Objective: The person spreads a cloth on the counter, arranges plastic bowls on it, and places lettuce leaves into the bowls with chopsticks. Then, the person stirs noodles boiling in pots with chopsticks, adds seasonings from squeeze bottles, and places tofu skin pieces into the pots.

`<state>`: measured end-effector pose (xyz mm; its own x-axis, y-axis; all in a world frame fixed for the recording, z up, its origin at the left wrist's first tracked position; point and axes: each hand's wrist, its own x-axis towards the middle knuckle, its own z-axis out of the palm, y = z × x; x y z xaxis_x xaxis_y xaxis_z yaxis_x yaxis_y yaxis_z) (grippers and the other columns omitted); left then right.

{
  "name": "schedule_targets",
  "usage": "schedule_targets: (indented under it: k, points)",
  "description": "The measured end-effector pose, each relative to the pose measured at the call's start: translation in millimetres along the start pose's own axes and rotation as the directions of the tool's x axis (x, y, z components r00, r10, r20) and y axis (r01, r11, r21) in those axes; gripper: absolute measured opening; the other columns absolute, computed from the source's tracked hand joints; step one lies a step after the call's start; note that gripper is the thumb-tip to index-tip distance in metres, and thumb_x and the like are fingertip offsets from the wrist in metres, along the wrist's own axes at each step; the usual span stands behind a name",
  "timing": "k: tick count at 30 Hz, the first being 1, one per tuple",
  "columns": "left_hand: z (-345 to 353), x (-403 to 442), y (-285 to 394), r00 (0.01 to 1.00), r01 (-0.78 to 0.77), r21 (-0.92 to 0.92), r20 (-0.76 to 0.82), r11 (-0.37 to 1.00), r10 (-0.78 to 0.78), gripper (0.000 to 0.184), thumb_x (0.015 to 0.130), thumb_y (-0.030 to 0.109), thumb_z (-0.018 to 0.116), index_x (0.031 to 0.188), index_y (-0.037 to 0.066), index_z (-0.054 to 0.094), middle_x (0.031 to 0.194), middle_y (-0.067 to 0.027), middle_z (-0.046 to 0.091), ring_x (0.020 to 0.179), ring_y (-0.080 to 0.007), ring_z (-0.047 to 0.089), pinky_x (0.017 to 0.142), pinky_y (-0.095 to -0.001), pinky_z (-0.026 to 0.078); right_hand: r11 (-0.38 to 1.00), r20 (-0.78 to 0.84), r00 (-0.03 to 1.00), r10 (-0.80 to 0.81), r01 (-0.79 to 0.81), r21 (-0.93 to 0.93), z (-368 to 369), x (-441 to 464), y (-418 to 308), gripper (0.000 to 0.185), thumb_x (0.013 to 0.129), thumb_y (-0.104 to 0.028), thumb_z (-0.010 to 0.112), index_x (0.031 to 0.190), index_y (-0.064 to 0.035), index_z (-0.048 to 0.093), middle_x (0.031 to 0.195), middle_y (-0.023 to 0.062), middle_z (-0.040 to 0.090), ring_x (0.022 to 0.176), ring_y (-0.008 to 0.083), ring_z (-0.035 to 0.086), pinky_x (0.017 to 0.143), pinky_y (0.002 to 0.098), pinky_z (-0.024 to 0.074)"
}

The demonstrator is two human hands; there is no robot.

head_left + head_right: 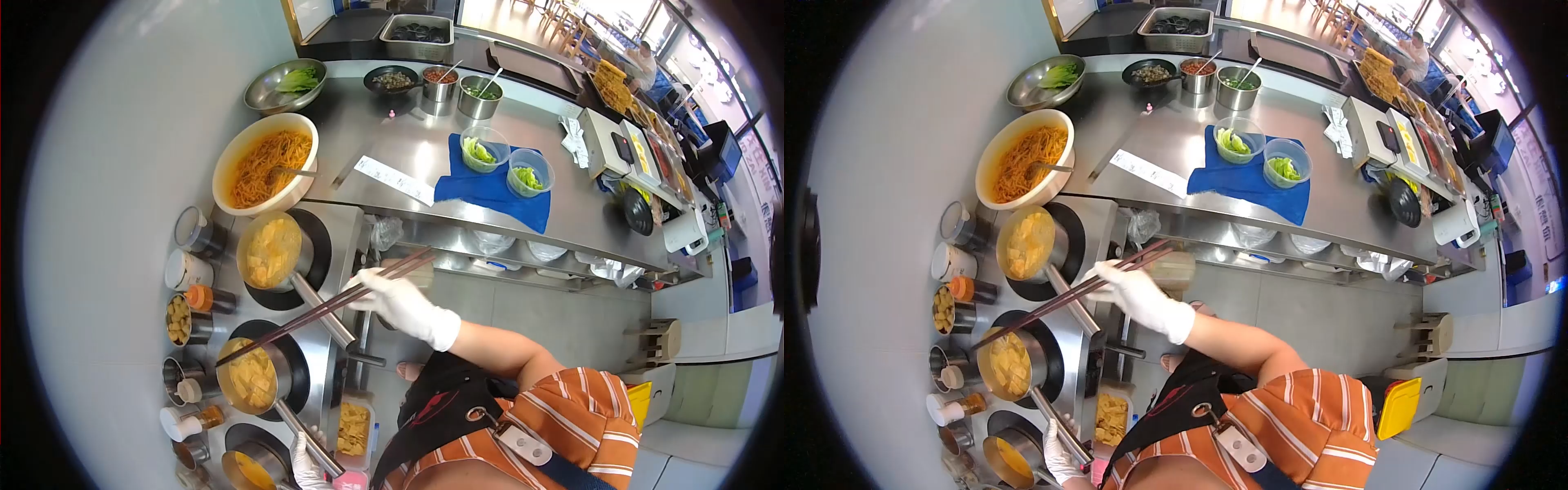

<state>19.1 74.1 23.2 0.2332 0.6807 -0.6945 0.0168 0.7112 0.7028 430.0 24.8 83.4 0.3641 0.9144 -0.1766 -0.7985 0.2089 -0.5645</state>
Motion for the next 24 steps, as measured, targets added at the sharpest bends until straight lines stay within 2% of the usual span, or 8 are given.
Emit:
schedule_targets:
  k: [2,3,6,9,13,14,17,24]
  points:
    - [19.8,-11.3,13.7,0.954,-0.094,0.23,-0.258,0.969,0.153,0.045,0.087,0.038,0.066,0.11,-0.001,0.057,0.089,-0.0064,0.061,0.073,-0.016,0.057,0.066,-0.0283,0.049,0.999,-0.013,0.999,-0.037,0.037,0.026,-17.8,0.3,-25.2,0.021,0.095,-0.025,0.055,0.1,-0.0055,0.063,0.101,0.0072,0.065,0.101,0.0206,0.061,0.095,0.0396,0.0464]
    - [4.7,4.8,8.2,0.837,-0.206,0.337,-0.426,0.919,0.344,0.041,0.088,0.033,0.065,0.109,-0.001,0.058,0.091,-0.0086,0.062,0.077,-0.017,0.059,0.069,-0.027,0.049,0.995,-0.035,0.996,-0.085,0.087,0.053,-28.6,0.9,-38.0,0.022,0.095,-0.025,0.055,0.1,-0.005,0.063,0.102,0.0089,0.066,0.1,0.0213,0.062,0.095,0.0389,0.0466]
    - [-25.6,40.3,20.2,0.581,-0.394,0.428,-0.57,0.813,0.581,0.037,0.092,0.024,0.06,0.118,-0.003,0.056,0.102,-0.0138,0.062,0.09,-0.0211,0.06,0.081,-0.03,0.049,0.974,-0.032,0.975,-0.218,0.22,0.056,-49.3,2.5,-88.7,0.025,0.095,-0.026,0.054,0.101,-0.0035,0.062,0.102,0.0112,0.066,0.099,0.0225,0.063,0.094,0.0394,0.0472]
    - [67.9,18.1,63.8,0.348,-0.489,0.527,-0.613,0.695,0.71,0.037,0.095,0.017,0.053,0.125,-0.004,0.052,0.111,-0.015,0.061,0.098,-0.0227,0.059,0.087,-0.0318,0.047,0.945,-0.092,0.94,-0.327,0.328,-0.004,-65.5,12.7,-139.7,0.027,0.095,-0.025,0.053,0.103,0.0001,0.061,0.104,0.0125,0.065,0.098,0.0228,0.062,0.092,0.037,0.0481]
    - [182.6,13.9,93.0,0.385,-0.592,0.559,-0.437,0.581,0.813,0.036,0.096,0.015,0.052,0.127,-0.002,0.05,0.115,-0.0136,0.059,0.111,-0.0213,0.054,0.097,-0.0331,0.042,0.849,-0.075,0.85,-0.521,0.506,-0.152,-89.5,64.9,-218.7,0.027,0.095,-0.021,0.055,0.102,0.0045,0.06,0.104,0.0161,0.063,0.099,0.0241,0.061,0.089,0.0351,0.0506]
    - [197.4,25.7,89.0,0.424,-0.688,0.409,-0.445,0.6,0.789,0.034,0.096,0.012,0.051,0.127,-0.001,0.051,0.116,-0.0124,0.058,0.108,-0.0201,0.055,0.096,-0.0322,0.043,0.796,-0.059,0.812,-0.581,0.551,-0.249,-92.5,85.0,-238.7,0.026,0.095,-0.02,0.055,0.103,0.0045,0.06,0.104,0.0158,0.063,0.099,0.0231,0.061,0.091,0.0344,0.0495]
    - [264.3,42.6,92.5,0.46,-0.664,0.435,-0.402,0.607,0.792,0.034,0.095,0.011,0.053,0.127,0.0,0.051,0.113,-0.0113,0.06,0.102,-0.0194,0.058,0.093,-0.0316,0.045,0.536,0.039,0.686,-0.727,0.602,-0.592,-108.9,161.0,-289.0,0.023,0.095,-0.015,0.054,0.105,0.0045,0.062,0.106,0.0128,0.065,0.099,0.0186,0.06,0.092,0.0313,0.0466]
    - [377.4,59.9,86.5,0.542,-0.615,0.417,-0.392,0.669,0.743,0.026,0.095,0.004,0.05,0.119,-0.005,0.054,0.108,-0.011,0.062,0.099,-0.0174,0.06,0.091,-0.0299,0.048,0.225,0.354,0.643,-0.679,0.641,-0.734,-113.3,384.5,-351.6,0.014,0.087,-0.007,0.064,0.098,-0.0003,0.068,0.099,0.0067,0.068,0.092,0.0145,0.063,0.084,0.0268,0.0482]
